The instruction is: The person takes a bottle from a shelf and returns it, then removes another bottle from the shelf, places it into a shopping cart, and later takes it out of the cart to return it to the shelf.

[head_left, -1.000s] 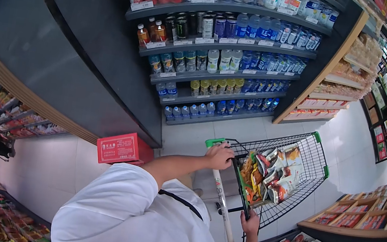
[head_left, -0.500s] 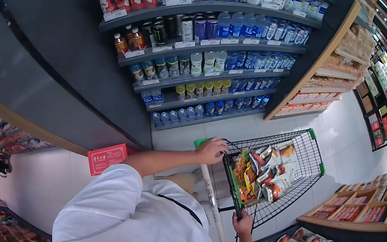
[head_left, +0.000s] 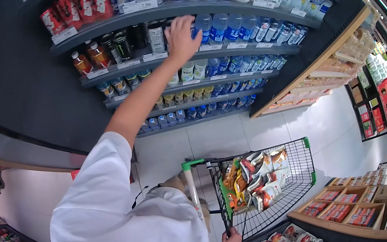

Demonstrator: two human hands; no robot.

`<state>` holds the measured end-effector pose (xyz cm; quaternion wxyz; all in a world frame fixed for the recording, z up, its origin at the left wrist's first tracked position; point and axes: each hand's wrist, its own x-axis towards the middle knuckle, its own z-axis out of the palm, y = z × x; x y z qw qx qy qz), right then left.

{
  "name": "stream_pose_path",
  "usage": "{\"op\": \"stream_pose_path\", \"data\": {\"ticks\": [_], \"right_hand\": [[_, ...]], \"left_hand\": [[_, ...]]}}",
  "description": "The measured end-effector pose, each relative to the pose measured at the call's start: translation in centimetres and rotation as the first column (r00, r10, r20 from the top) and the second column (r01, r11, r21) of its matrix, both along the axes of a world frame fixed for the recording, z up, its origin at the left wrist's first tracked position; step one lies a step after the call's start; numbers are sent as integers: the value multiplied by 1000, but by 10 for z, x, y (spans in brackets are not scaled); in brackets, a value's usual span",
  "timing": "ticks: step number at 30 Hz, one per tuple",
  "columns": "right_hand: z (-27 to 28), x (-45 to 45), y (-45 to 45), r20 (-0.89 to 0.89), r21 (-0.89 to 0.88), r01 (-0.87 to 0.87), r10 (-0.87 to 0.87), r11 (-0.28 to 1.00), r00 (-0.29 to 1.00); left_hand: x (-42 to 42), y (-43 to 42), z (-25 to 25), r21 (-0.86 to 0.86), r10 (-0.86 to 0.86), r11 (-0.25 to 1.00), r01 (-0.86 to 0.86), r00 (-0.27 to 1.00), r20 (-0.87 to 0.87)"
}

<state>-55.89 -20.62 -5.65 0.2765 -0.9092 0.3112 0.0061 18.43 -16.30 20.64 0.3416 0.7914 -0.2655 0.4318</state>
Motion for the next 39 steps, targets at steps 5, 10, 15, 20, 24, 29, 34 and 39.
{"op": "stream_pose_path", "data": {"ticks": [5, 10, 15, 20, 24, 29, 34, 39], "right_hand": [[-13, -1, -9, -50, -25, 1, -3, 1000, 999], [-16, -10, -21, -68, 9, -2, 3, 1000, 998], [-11, -11, -33, -51, 3, -20, 20, 1000, 998], [-10, -9, -51, -49, 24, -11, 12, 1000, 999], [-6, -5, -63, -107, 7, 2, -1, 1000, 994], [-9, 0, -71, -67, 43, 55, -52, 998, 996], [-12, 6, -84, -76, 45, 59, -55, 997, 996], [-8, 14, -91, -87, 43, 82, -78, 996, 993]], "left_hand": [[37, -27, -15, 316, 12, 949, 0, 999, -37], [51, -45, 10, 421, 170, 907, 7, 909, -381], [85, -53, 19, 485, 231, 873, 59, 825, -516], [96, -56, 15, 462, 215, 882, 93, 794, -569], [89, -50, 26, 431, 143, 882, 192, 763, -631], [67, -32, 8, 482, -178, 805, 346, 916, -360], [50, -16, -6, 518, -380, 756, 401, 912, -152], [0, 10, -4, 324, -445, 862, 390, 888, 117]]}}
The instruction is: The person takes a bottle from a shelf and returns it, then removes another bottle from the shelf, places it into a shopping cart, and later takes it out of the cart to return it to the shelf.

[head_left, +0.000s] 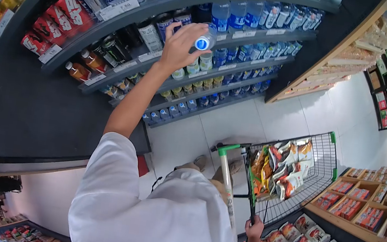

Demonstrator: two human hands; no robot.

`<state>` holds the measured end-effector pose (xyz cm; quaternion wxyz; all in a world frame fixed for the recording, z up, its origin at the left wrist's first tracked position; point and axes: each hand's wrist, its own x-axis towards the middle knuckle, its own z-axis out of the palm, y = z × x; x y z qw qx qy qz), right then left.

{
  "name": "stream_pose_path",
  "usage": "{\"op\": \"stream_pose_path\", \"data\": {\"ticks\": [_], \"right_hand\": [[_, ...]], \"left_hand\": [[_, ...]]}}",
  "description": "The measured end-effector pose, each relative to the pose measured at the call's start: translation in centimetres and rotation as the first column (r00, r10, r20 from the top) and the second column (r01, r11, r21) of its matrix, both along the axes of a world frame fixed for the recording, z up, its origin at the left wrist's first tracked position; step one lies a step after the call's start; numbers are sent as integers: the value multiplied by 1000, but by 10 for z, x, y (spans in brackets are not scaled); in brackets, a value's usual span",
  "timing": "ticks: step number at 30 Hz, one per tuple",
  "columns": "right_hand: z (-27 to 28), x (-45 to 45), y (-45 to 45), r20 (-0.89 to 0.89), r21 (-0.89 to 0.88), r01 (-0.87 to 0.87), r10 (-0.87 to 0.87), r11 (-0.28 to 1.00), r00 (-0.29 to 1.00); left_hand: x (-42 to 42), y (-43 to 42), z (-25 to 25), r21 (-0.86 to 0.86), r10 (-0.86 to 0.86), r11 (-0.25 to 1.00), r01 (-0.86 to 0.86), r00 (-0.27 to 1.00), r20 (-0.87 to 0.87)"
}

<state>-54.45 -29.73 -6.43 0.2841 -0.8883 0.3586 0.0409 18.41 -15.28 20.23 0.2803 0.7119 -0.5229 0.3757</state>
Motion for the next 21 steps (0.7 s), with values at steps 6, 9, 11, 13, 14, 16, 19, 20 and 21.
{"op": "stream_pose_path", "data": {"ticks": [6, 9, 11, 13, 14, 16, 19, 20, 21], "right_hand": [[2, 11, -2, 7, -9, -26, 26, 1000, 1000], [5, 15, -1, 62, -6, -16, 16, 1000, 998], [11, 25, 6, 58, -35, -21, 23, 999, 998], [9, 26, 8, 82, -22, -12, 14, 1000, 997], [10, 28, 10, 76, -26, -4, 6, 1000, 997], [15, 29, 16, 72, -31, 7, -5, 1000, 997], [14, 35, 22, 72, -27, 29, -27, 999, 997], [12, 35, 24, 49, -19, 42, -41, 999, 998], [12, 32, 26, 27, -10, 56, -56, 998, 998]], "left_hand": [[-85, -25, -13, -824, -794, 564, -52, 239, -559], [-108, -37, -38, -734, -787, 596, -326, -421, -451], [-119, -47, -59, -678, -686, 633, -374, -678, -266], [-135, -64, -90, -666, -633, 618, -417, -767, -107], [-146, -72, -101, -659, -598, 611, -438, -801, -23], [-177, -75, -99, -650, -463, 631, -424, -878, 124], [-204, -87, -100, -634, -237, 721, -278, -960, 151], [-212, -95, -113, -668, -186, 727, -160, -982, 33], [-225, -102, -122, -689, -135, 724, -37, -987, -89]]}}
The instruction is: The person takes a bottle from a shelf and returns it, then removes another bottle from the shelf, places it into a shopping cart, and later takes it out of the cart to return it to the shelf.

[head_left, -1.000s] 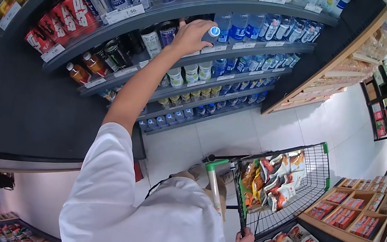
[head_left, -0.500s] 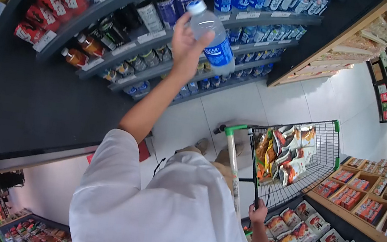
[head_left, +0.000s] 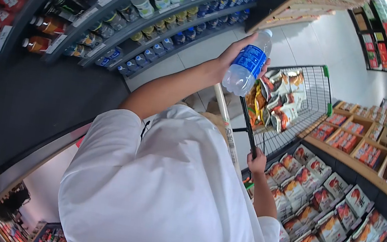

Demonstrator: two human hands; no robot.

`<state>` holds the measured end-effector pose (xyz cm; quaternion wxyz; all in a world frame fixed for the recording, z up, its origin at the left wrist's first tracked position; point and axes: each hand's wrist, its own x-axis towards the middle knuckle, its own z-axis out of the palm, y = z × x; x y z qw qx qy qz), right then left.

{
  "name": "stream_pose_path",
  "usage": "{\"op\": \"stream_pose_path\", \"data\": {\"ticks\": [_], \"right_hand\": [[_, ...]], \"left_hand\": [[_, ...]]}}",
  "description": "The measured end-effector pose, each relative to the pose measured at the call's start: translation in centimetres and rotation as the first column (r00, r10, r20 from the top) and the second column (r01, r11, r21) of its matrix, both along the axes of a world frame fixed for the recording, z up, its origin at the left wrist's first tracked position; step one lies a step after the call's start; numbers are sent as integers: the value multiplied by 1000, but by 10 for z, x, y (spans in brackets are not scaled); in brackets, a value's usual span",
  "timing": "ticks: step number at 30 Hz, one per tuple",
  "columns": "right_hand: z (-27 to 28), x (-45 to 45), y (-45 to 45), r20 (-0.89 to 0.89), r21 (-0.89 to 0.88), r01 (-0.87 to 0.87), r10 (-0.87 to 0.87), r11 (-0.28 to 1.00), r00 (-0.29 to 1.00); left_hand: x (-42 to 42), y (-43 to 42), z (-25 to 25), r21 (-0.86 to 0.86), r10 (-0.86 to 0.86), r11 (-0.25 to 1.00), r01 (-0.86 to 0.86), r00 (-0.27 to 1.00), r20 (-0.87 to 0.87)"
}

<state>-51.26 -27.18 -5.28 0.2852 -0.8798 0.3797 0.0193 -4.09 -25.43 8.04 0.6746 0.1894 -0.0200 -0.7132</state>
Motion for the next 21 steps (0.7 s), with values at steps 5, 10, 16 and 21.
{"op": "stream_pose_path", "data": {"ticks": [5, 10, 16, 21], "right_hand": [[4, 5, 7, 35, -18, 3, -3, 1000, 999], [3, -1, 12, 34, -32, -3, 4, 999, 999], [-1, -7, 12, -9, -48, -35, 35, 998, 999], [-3, -12, 11, 16, -29, -36, 37, 999, 999]], "left_hand": [[-39, -3, 4, -152, -134, 979, 138, 990, 34], [-74, 0, -26, -162, -84, 981, 104, 989, 126], [-72, 0, -69, -24, -123, 990, 135, 951, 285], [-77, 10, -112, 23, -235, 972, 233, 969, 83]]}}
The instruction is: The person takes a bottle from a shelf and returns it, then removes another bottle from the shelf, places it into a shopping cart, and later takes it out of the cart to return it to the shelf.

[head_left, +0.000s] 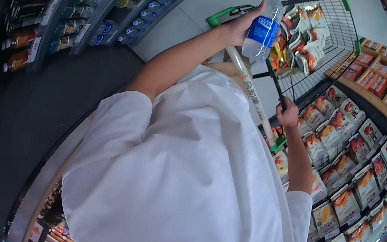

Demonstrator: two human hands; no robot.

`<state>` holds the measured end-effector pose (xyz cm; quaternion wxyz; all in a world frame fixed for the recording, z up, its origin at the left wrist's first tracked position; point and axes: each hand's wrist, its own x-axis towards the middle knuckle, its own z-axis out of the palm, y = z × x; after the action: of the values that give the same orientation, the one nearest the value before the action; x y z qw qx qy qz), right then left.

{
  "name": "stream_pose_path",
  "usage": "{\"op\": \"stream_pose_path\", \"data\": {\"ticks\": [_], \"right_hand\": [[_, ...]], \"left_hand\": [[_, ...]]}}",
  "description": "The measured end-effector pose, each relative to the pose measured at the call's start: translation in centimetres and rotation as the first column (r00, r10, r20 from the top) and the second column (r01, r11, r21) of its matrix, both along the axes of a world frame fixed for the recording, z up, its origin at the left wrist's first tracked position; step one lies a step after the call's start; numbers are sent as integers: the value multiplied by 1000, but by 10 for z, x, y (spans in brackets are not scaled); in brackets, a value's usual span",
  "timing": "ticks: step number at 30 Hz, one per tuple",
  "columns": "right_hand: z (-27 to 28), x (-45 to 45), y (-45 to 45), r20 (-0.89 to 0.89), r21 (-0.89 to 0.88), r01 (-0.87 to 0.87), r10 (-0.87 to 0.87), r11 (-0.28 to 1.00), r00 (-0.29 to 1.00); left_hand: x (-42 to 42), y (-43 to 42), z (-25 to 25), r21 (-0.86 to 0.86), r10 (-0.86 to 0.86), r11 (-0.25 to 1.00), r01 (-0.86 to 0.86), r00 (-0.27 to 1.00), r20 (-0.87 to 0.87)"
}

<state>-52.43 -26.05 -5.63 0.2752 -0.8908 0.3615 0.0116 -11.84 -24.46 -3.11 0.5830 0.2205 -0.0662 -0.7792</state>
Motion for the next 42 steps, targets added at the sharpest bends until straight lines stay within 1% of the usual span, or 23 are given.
{"op": "stream_pose_path", "data": {"ticks": [1, 2, 5, 6, 10, 13, 19, 22, 26, 31, 34, 36, 40, 42], "right_hand": [[1, 1, 0, -3, 1, -5, 5, 1000, 1000], [-2, -1, 0, 5, 4, -7, 7, 1000, 1000], [7, 5, 2, 6, 24, 9, -9, 1000, 1000], [8, 6, 2, 3, 28, 7, -8, 1000, 1000], [5, 4, 1, 6, 26, 5, -5, 1000, 1000], [3, 0, 2, 5, 28, 12, -12, 1000, 1000], [3, -2, 1, 0, 31, 28, -28, 999, 1000], [3, -2, 1, -17, 29, 14, -14, 999, 1000], [4, -8, 2, -35, 21, 10, -10, 1000, 999], [3, -9, 4, -32, 10, 9, -9, 1000, 999], [5, -10, 5, -42, 5, 7, -6, 1000, 999], [10, -8, 6, -62, 9, -2, 2, 1000, 998], [19, -2, 9, -46, 28, 23, -22, 999, 999], [16, -2, 10, -12, 51, 26, -26, 998, 1000]], "left_hand": [[0, 1, 2, -45, 3, 999, -1, 1000, 31], [0, 4, 4, -45, -6, 999, 8, 999, 39], [0, 8, 15, -150, 15, 989, -17, 1000, -15], [-2, 9, 18, -118, 25, 993, -24, 1000, 8], [-3, 11, 10, -139, -59, 988, 63, 998, 32], [-4, 16, 5, -165, -78, 982, 87, 995, 64], [-8, 20, -1, -197, -98, 974, 109, 993, 64], [-10, 24, -1, -178, -119, 975, 130, 990, 75], [-14, 25, -7, -172, -104, 978, 118, 991, 86], [-14, 32, 0, -134, -100, 984, 116, 988, 121], [-15, 33, 1, -117, -108, 986, 121, 988, 112], [-16, 35, 5, -117, -103, 986, 121, 984, 147], [-14, 38, 10, -131, -95, 984, 122, 976, 196], [-18, 31, -2, -138, -107, 982, 130, 981, 163]]}}
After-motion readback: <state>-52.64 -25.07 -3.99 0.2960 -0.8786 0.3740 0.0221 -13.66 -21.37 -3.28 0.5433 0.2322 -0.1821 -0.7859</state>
